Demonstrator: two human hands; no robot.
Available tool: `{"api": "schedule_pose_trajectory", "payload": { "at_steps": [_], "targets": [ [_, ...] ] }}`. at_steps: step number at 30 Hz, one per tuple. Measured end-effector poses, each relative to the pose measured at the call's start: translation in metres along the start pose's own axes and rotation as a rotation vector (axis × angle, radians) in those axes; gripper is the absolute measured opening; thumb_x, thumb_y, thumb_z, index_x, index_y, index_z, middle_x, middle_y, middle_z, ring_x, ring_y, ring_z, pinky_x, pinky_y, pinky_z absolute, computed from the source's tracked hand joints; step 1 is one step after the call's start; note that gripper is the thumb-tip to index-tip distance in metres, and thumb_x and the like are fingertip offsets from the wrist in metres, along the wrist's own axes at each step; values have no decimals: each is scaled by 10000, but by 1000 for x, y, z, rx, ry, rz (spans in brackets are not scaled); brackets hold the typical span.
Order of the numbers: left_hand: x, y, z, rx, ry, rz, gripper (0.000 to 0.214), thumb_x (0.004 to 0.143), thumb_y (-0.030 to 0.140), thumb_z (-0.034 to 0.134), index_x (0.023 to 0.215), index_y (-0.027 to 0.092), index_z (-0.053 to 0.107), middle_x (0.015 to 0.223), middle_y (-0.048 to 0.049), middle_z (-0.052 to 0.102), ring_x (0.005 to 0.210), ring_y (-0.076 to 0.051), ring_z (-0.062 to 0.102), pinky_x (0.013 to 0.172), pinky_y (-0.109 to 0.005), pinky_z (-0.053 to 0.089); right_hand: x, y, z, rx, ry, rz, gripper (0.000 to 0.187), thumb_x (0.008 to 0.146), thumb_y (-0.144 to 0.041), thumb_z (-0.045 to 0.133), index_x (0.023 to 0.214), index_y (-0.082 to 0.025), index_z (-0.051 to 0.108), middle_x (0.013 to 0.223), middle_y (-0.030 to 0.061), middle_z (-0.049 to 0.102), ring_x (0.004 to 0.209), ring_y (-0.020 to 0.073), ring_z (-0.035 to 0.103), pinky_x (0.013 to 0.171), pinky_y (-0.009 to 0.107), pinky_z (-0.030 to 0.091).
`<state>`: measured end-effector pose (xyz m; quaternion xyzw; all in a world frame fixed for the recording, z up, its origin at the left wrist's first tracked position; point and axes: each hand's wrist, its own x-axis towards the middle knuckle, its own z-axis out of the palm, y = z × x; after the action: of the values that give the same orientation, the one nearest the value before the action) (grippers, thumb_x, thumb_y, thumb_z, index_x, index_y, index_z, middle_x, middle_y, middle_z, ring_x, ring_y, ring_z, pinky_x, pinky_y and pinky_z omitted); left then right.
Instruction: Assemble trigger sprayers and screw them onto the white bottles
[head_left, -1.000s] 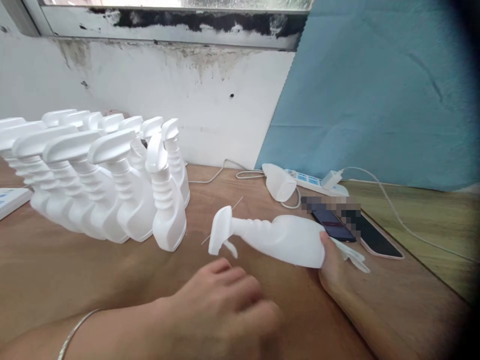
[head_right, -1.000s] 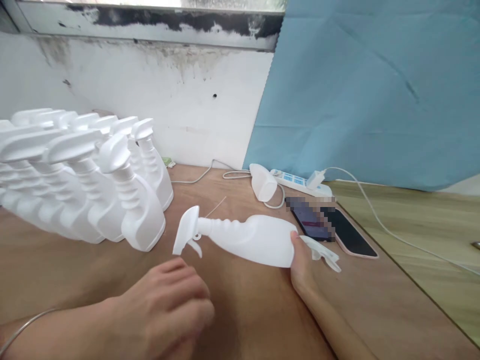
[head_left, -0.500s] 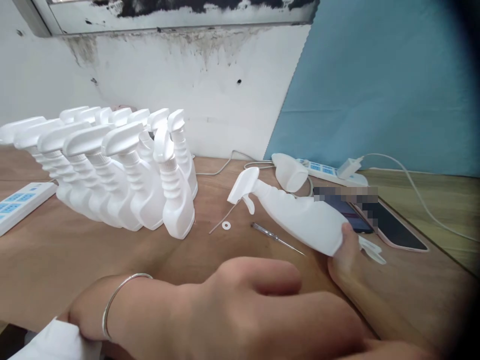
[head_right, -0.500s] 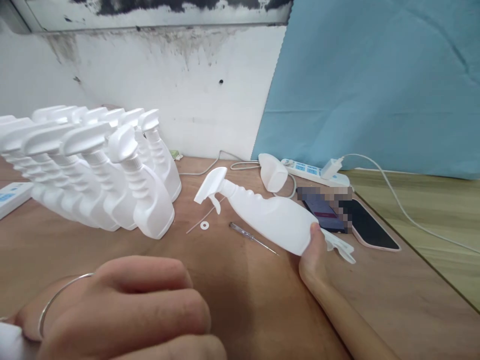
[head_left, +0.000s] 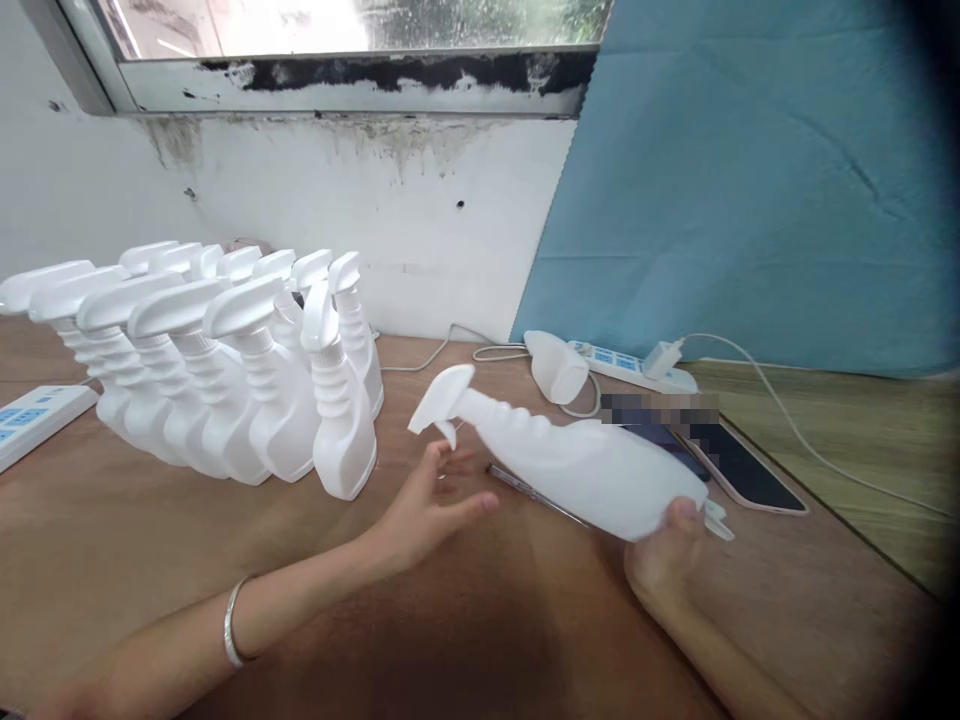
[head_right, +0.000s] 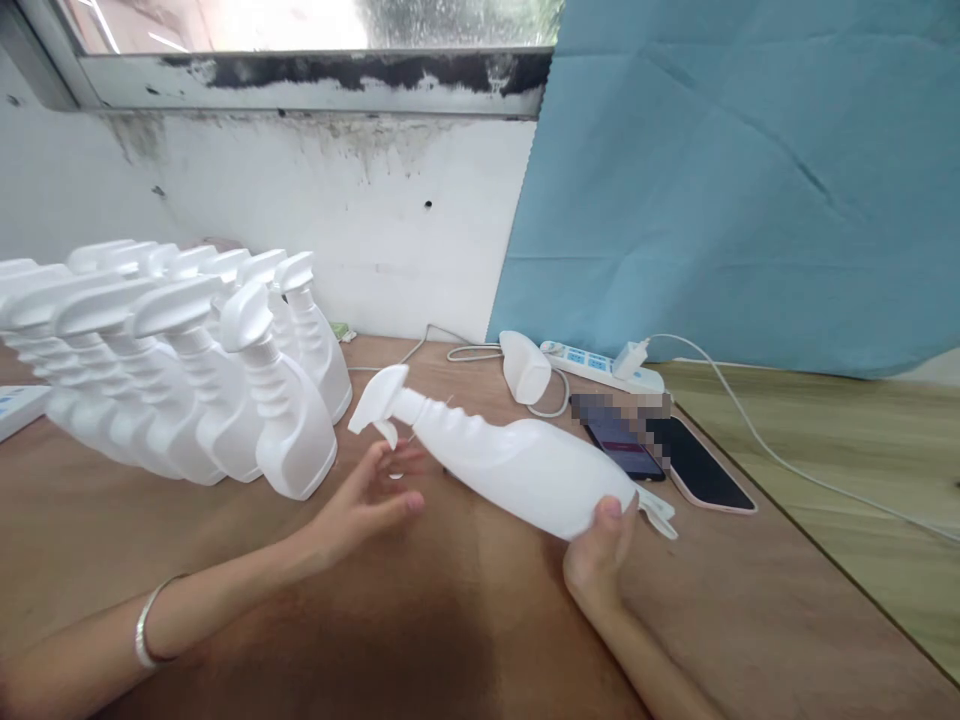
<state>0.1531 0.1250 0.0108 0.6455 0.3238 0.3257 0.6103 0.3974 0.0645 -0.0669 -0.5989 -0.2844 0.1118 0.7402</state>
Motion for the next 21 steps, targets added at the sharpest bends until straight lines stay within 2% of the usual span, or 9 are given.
{"api": "schedule_pose_trajectory", "payload": {
  "at_steps": [3, 5, 8, 10, 12, 15, 18, 21],
  "targets": [
    [18, 10, 2, -287, 145, 5, 526, 673, 340, 686, 1112, 178, 446, 1260, -130, 482, 1161, -270, 457, 946, -394, 384, -20, -12, 2, 79, -1, -155, 448, 733, -473, 464, 1104, -225, 428, 1086, 69, 537, 980, 244, 544, 781, 379, 455],
    [27, 20, 4, -400, 235, 40, 489, 665, 327, 688, 1065, 164, 459, 1207, -118, 524, 1142, -260, 478, 940, -370, 395, -33, -21, 4, 83, -75, -348, 439, 710, -443, 525, 1086, -237, 430, 1066, 81, 542, 958, 255, 556, 746, 393, 465],
    [37, 32, 6, -463, 380, 76, 490, 649, 349, 689, 1038, 171, 450, 1187, -93, 530, 1113, -232, 499, 877, -312, 432, -48, -33, 5, 103, -358, -644, 471, 620, -295, 640, 1044, -258, 438, 1024, 79, 583, 896, 270, 595, 694, 412, 491],
    [40, 38, 6, -430, 434, 69, 501, 635, 362, 698, 1035, 175, 462, 1181, -85, 529, 1085, -221, 512, 823, -285, 447, -54, -36, 4, 102, -534, -726, 586, 571, -178, 662, 1095, -274, 418, 1099, 85, 575, 937, 298, 596, 701, 447, 505],
    [42, 44, 6, -372, 423, 90, 491, 628, 359, 702, 1030, 170, 492, 1147, -77, 545, 1037, -209, 529, 778, -269, 451, -59, -33, 2, 33, -641, -754, 730, 544, -126, 674, 1191, -286, 375, 1232, 96, 504, 1053, 337, 543, 767, 500, 496],
    [43, 53, 6, -293, 366, 159, 433, 649, 348, 680, 1015, 169, 535, 1120, -62, 561, 963, -188, 545, 736, -267, 452, -62, -25, -1, -86, -733, -767, 890, 541, -159, 702, 1309, -312, 280, 1368, 77, 373, 1176, 358, 441, 858, 530, 466],
    [41, 64, 3, -177, 309, 230, 398, 664, 341, 666, 1005, 170, 552, 1123, -60, 575, 930, -188, 549, 740, -287, 452, -64, -19, 0, -124, -768, -802, 972, 536, -221, 723, 1353, -342, 210, 1427, 26, 274, 1246, 343, 356, 887, 490, 470],
    [38, 72, -3, -27, 249, 262, 385, 684, 365, 649, 995, 153, 567, 1090, -80, 599, 920, -209, 559, 741, -311, 450, -69, -14, 4, -124, -780, -836, 990, 524, -253, 732, 1345, -380, 195, 1433, -11, 260, 1283, 336, 290, 928, 492, 437]
  ]
}}
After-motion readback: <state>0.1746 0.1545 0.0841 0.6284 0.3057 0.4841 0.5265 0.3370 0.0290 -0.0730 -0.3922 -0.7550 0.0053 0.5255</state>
